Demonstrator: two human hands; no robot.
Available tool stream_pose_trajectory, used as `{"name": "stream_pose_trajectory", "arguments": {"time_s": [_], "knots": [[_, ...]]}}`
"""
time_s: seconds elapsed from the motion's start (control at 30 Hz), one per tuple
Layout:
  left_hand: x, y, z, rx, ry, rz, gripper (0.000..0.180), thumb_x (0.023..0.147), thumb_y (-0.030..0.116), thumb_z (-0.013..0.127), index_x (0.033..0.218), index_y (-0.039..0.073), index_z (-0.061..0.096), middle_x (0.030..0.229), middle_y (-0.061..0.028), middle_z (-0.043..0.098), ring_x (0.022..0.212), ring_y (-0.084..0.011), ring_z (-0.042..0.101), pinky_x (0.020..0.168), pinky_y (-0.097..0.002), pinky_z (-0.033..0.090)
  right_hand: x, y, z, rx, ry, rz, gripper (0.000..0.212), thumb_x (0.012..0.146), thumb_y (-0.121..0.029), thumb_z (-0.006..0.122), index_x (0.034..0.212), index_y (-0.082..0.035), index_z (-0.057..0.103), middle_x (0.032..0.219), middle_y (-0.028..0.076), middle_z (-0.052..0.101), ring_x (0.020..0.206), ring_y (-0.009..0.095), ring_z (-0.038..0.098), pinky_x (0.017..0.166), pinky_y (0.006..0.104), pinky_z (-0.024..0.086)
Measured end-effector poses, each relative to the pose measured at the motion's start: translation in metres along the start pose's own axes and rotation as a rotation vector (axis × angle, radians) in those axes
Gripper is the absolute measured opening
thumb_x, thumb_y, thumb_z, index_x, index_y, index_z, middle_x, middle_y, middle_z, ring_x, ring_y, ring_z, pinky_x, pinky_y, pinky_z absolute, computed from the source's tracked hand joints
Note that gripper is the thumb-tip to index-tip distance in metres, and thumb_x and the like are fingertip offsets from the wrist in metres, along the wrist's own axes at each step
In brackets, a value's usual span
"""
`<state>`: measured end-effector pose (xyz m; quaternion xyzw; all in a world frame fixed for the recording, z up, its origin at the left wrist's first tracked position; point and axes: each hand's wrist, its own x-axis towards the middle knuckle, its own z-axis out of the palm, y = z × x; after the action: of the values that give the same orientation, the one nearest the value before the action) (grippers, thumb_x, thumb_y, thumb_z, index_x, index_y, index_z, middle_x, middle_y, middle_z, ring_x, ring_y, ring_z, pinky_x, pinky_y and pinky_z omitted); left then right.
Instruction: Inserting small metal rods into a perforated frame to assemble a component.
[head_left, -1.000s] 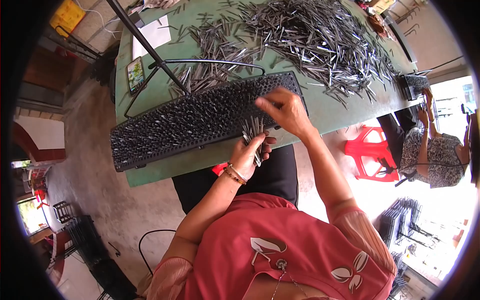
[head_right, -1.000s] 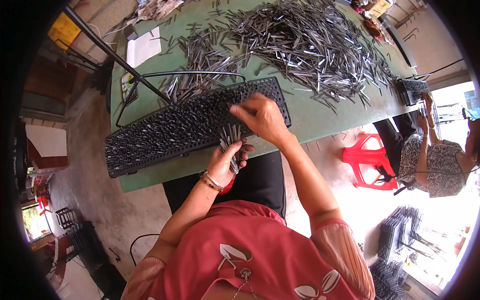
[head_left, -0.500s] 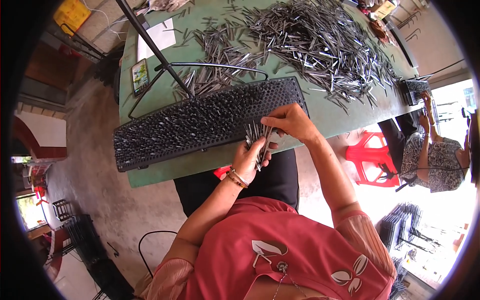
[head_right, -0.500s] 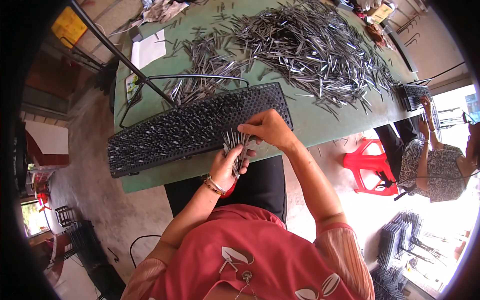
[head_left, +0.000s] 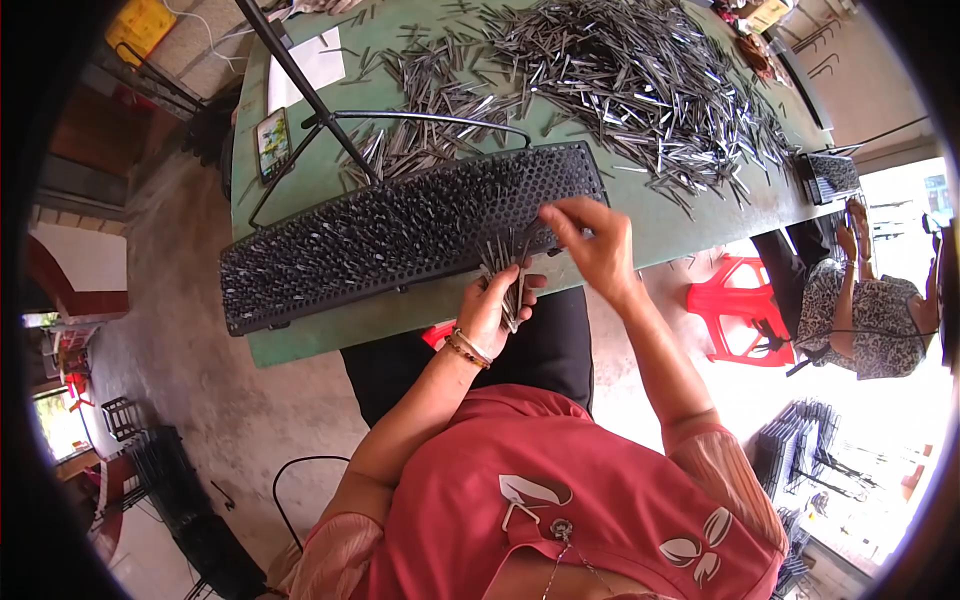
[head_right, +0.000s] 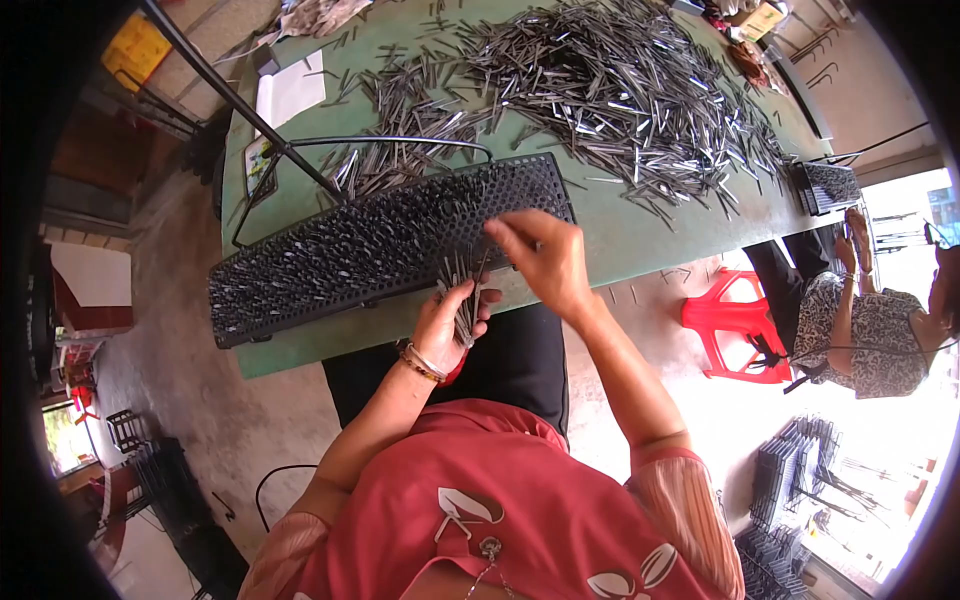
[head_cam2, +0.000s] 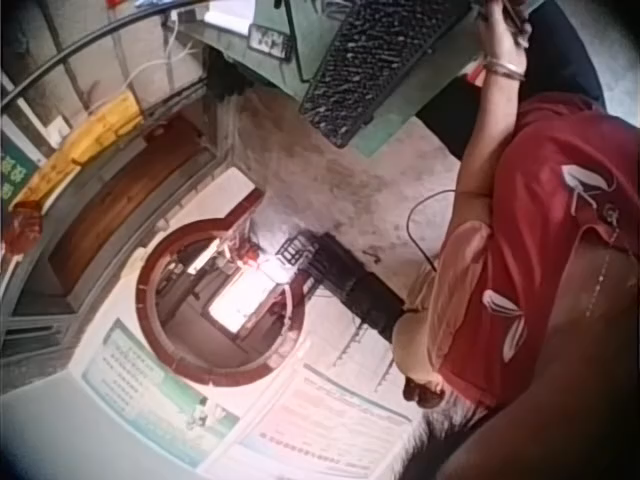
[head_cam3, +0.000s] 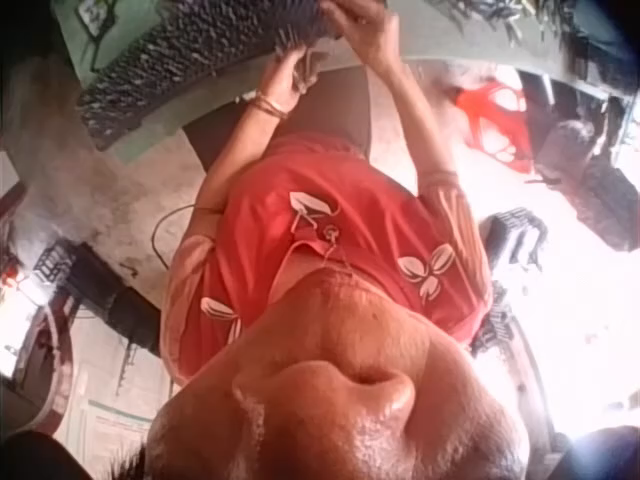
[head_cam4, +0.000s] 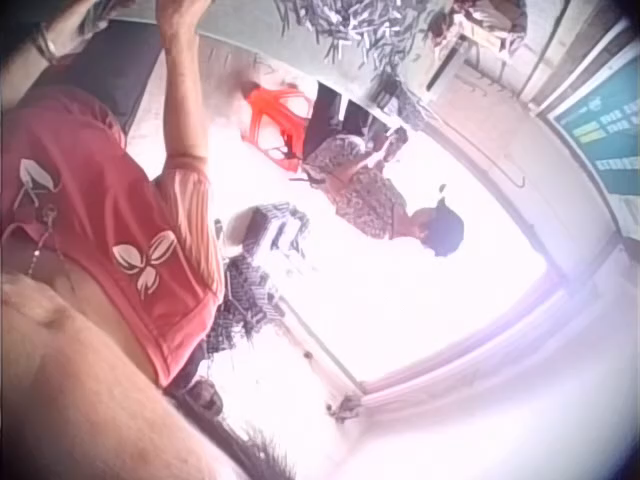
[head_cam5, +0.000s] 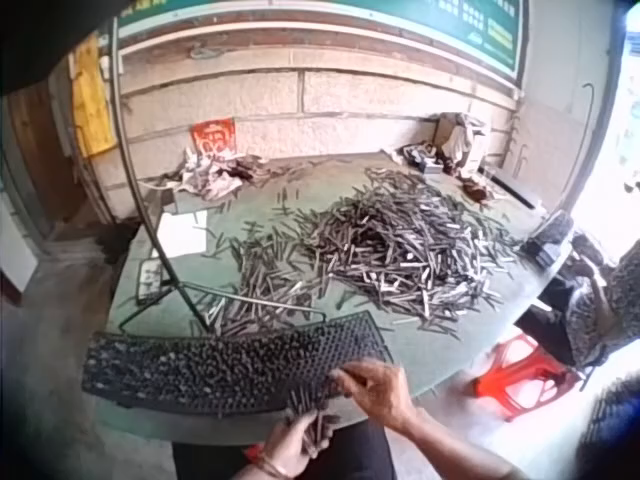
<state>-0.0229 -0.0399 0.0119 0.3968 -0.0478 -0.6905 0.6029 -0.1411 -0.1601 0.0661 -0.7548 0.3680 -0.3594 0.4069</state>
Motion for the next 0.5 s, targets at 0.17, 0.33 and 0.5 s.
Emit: {"name": "stream_pose_trajectory", "arguments": {"time_s": [0.17, 0.33, 0.5], "knots": [[0.001, 0.0, -0.001, -0.236, -0.052, -0.051, 0.026, 0.092, 0.027, 0.053, 0.105, 0.005, 0.058, 0.092, -0.0074, 0.064, 0.078, -0.0159, 0.064, 0.063, -0.0296, 0.055, -0.037, 0.01, -0.002, -0.419, -0.16, -0.778, 0.024, 0.071, -0.011, 0.073, 0.094, -0.007, 0.067, 0.095, 0.005, 0.064, 0.071, 0.021, 0.061, 0.059, 0.0306, 0.048], [-0.001, 0.001, -0.002, -0.135, -0.033, -0.071, 0.022, 0.092, 0.023, 0.055, 0.103, 0.005, 0.058, 0.093, -0.0063, 0.064, 0.081, -0.0168, 0.064, 0.068, -0.0307, 0.056, -0.042, 0.003, -0.007, -0.289, -0.278, -0.725, 0.027, 0.072, -0.016, 0.075, 0.095, -0.005, 0.066, 0.095, 0.009, 0.062, 0.071, 0.023, 0.06, 0.06, 0.0306, 0.047], [0.001, -0.004, -0.009, 0.105, -0.029, 0.045, 0.022, 0.091, 0.023, 0.056, 0.103, 0.005, 0.059, 0.09, -0.005, 0.064, 0.072, -0.0107, 0.06, 0.061, -0.0267, 0.053, -0.044, 0.015, -0.005, -0.058, -0.105, 0.025, 0.026, 0.081, -0.022, 0.069, 0.095, 0.0, 0.067, 0.082, 0.008, 0.064, 0.067, 0.015, 0.058, 0.06, 0.0276, 0.046]]}}
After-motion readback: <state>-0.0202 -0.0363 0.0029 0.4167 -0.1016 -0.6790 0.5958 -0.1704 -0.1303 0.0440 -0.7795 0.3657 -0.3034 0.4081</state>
